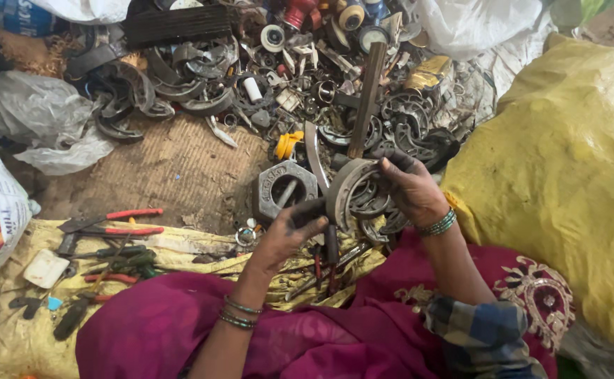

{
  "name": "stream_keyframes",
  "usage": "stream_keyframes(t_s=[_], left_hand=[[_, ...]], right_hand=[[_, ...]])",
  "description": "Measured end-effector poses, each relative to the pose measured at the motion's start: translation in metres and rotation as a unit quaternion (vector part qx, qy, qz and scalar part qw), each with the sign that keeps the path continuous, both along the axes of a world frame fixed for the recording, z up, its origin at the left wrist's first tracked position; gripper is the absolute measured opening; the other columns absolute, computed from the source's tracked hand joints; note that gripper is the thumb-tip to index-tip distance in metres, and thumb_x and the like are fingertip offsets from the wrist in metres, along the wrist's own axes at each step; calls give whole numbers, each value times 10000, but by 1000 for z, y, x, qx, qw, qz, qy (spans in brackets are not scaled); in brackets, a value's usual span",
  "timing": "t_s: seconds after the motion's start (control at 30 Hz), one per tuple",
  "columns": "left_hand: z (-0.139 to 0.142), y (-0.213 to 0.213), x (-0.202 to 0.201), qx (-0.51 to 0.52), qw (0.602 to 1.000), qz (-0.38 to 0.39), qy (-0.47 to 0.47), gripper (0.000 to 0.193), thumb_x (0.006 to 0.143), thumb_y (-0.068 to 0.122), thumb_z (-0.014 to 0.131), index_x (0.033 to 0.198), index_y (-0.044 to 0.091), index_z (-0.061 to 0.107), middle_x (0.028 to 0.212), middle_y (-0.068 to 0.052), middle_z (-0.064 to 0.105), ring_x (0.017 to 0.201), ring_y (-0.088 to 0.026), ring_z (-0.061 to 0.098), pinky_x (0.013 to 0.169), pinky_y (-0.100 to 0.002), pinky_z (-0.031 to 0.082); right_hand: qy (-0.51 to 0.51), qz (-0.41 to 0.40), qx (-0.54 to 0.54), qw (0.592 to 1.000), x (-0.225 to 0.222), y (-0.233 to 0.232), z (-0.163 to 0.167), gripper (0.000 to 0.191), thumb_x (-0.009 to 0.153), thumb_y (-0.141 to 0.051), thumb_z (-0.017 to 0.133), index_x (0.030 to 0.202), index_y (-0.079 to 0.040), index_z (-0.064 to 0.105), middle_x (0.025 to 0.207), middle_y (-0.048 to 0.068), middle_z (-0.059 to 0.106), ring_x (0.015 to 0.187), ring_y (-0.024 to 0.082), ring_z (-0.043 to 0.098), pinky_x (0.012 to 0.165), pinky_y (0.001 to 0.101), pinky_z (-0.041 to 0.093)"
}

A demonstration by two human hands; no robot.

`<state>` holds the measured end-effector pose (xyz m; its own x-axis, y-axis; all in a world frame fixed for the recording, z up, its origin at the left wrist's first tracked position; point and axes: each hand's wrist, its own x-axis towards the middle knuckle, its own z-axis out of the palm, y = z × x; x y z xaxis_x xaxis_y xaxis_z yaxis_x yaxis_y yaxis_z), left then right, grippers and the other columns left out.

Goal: The person sits on the floor and uses a hammer to repeatedly strike a curved metal piece held in a metal holder. They adjust the piece's position between strikes and continue shaping it.

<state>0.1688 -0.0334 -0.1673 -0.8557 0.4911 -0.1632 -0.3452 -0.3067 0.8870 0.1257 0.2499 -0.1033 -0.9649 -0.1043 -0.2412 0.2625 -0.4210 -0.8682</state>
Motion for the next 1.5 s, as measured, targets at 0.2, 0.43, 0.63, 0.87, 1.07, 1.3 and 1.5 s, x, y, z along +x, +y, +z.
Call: stream_keyframes(t_s=[0.2,0.43,0.63,0.87,1.07,1.3,1.5], left_hand=[[3,5,8,15,994,45,-101,502,854,215,809,1293,9,677,1220,-104,727,1085,-191,678,967,-321,546],[25,-28,-22,-326,919,78,208,463,863,214,790,1286,64,676,1175,-109,747,1019,-218,725,902,-353,571],[12,-33,-29,-629,677,144,355,343,918,72,582,1234,104,712,1216,-177,646,1131,-343,621,970,-472,506],[-1,-30,-40,-647,678,179,301,270,940,129,540,1118,55,728,1178,-210,630,1166,-363,560,1032,-565,415],[11,-32,-41,-670,682,134,262,219,919,130,558,984,72,759,1173,-172,633,1176,-335,556,998,-556,422],[10,-32,-39,-669,668,161,284,211,900,115,572,956,69,770,1146,-176,641,1136,-337,579,972,-520,445],[6,-34,-39,-643,683,182,295,222,908,139,562,917,57,768,1142,-175,640,1108,-340,591,935,-493,472]], right_hand=[[8,36,21,999,3,-17,-1,252,1004,-108,667,1234,-7,660,1102,57,721,1010,166,695,944,330,572],[87,97,532,837,-23,-44,25,375,933,-215,705,1273,-64,661,1141,55,743,1046,204,715,941,355,553],[291,113,859,405,-95,-73,14,497,820,-242,706,1300,-124,654,1320,127,664,1311,319,548,1085,494,422],[348,197,898,182,-126,-78,12,305,905,-285,634,1192,-198,693,1338,51,636,1435,283,421,1193,684,221],[260,270,922,96,-120,-95,16,615,827,-547,645,1281,-135,692,1252,86,695,1264,257,586,1216,564,262],[-27,431,900,56,-107,-98,18,408,1006,-478,504,1194,-200,736,1208,81,717,1073,311,710,829,559,588],[-39,325,898,295,-83,-30,32,682,915,-784,510,1011,-154,753,948,99,787,862,228,758,724,369,561]])
